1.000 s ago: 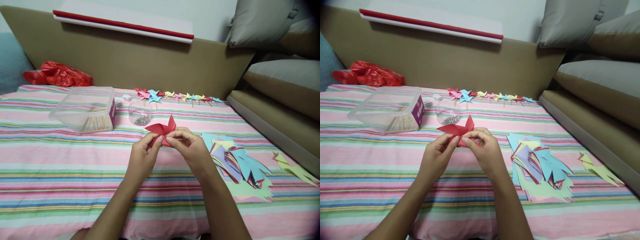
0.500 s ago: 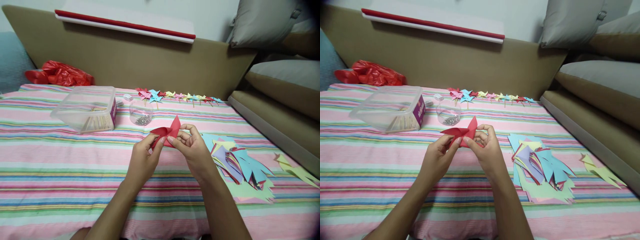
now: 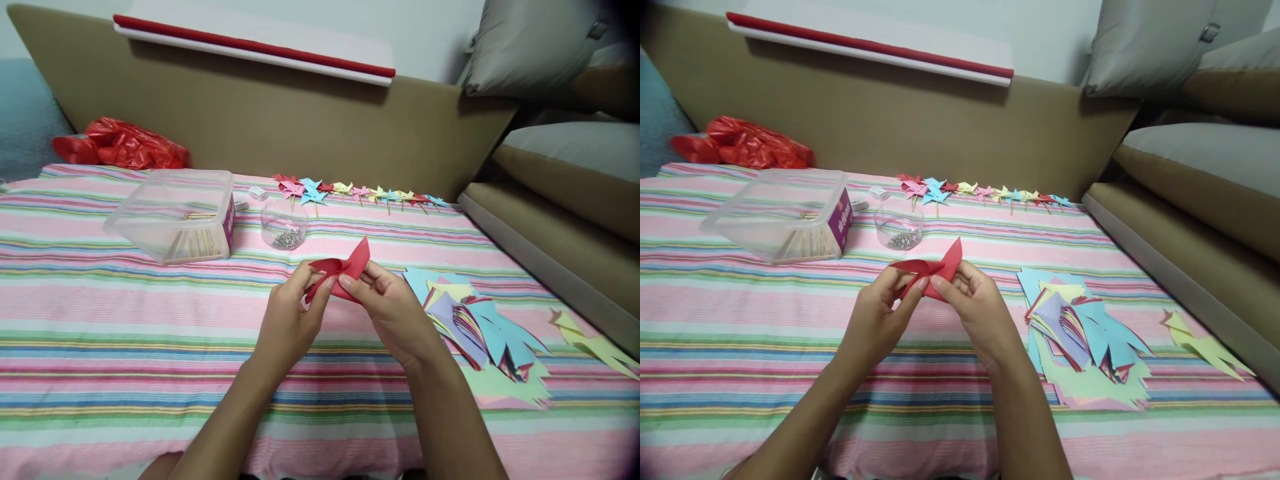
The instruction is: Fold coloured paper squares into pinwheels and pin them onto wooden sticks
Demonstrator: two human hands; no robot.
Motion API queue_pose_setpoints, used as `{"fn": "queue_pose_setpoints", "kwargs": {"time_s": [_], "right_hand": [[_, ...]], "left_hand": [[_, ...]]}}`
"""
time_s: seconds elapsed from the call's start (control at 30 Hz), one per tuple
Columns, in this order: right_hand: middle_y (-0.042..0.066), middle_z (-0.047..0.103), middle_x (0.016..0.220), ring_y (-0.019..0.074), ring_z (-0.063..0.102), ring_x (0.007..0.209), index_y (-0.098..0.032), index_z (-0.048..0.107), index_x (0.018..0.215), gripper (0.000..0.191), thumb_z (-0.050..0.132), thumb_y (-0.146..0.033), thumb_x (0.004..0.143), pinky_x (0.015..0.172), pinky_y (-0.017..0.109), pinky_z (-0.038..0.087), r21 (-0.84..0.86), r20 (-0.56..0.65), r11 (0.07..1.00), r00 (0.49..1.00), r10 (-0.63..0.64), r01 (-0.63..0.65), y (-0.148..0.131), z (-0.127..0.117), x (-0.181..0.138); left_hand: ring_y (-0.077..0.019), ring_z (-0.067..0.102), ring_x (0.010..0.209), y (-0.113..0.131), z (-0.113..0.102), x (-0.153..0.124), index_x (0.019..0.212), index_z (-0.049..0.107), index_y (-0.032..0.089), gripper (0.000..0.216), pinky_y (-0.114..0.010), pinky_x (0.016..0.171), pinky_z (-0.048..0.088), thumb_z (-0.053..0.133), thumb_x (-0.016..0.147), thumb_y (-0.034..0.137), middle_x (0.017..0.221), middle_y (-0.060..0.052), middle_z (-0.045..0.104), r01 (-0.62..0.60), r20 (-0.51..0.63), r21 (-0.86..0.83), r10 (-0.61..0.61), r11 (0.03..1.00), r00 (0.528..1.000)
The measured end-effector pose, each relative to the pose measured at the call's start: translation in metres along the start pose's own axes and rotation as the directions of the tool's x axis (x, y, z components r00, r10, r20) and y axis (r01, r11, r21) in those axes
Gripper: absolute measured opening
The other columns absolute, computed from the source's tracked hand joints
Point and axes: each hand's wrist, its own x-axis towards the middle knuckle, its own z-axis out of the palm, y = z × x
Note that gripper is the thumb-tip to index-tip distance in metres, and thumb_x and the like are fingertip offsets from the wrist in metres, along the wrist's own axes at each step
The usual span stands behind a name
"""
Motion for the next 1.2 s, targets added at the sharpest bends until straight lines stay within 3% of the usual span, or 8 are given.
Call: {"fn": "queue_pose_setpoints", "kwargs": {"time_s": [0.37,0.97,1.2], "right_hand": [[0.005,0.076,0.11,0.0208,0.07,0.106,-0.021,0.07,0.105,0.023,0.074,-0.035,0.087,0.103,0.038,0.05,-0.013,-0.028,1.0,0.999,0.028,-0.029,0.0042,-0.0008,0.0016],[0.004,0.077,0.098,0.0206,0.07,0.096,-0.021,0.068,0.096,0.029,0.079,-0.043,0.08,0.092,0.036,0.054,-0.151,-0.098,0.988,0.995,-0.025,0.01,0.009,0.004,0.0047],[0.004,0.077,0.102,0.0214,0.07,0.098,-0.022,0.071,0.102,0.029,0.078,-0.041,0.081,0.095,0.037,0.054,-0.144,-0.114,0.989,0.993,-0.034,0.017,0.0069,0.0032,0.0037]], "left_hand": [[-0.0144,0.057,0.071,0.0021,0.0002,0.0003,0.103,0.055,0.021,0.009,-0.026,0.066,0.04,0.055,0.099,0.029,0.076,0.003,0.065,0.011,0.008,0.002,-0.011,1.0,1.0],[-0.015,0.064,0.074,0.0024,0.0025,-0.0007,0.095,0.052,0.023,0.007,-0.025,0.065,0.042,0.055,0.099,0.028,0.082,0.002,0.072,0.029,0.0,0.021,-0.029,0.999,1.0],[-0.0152,0.058,0.069,0.0026,0.0044,-0.0009,0.096,0.053,0.022,0.008,-0.026,0.065,0.041,0.053,0.1,0.03,0.073,0.003,0.061,0.044,-0.003,-0.043,-0.044,0.998,0.999]]}}
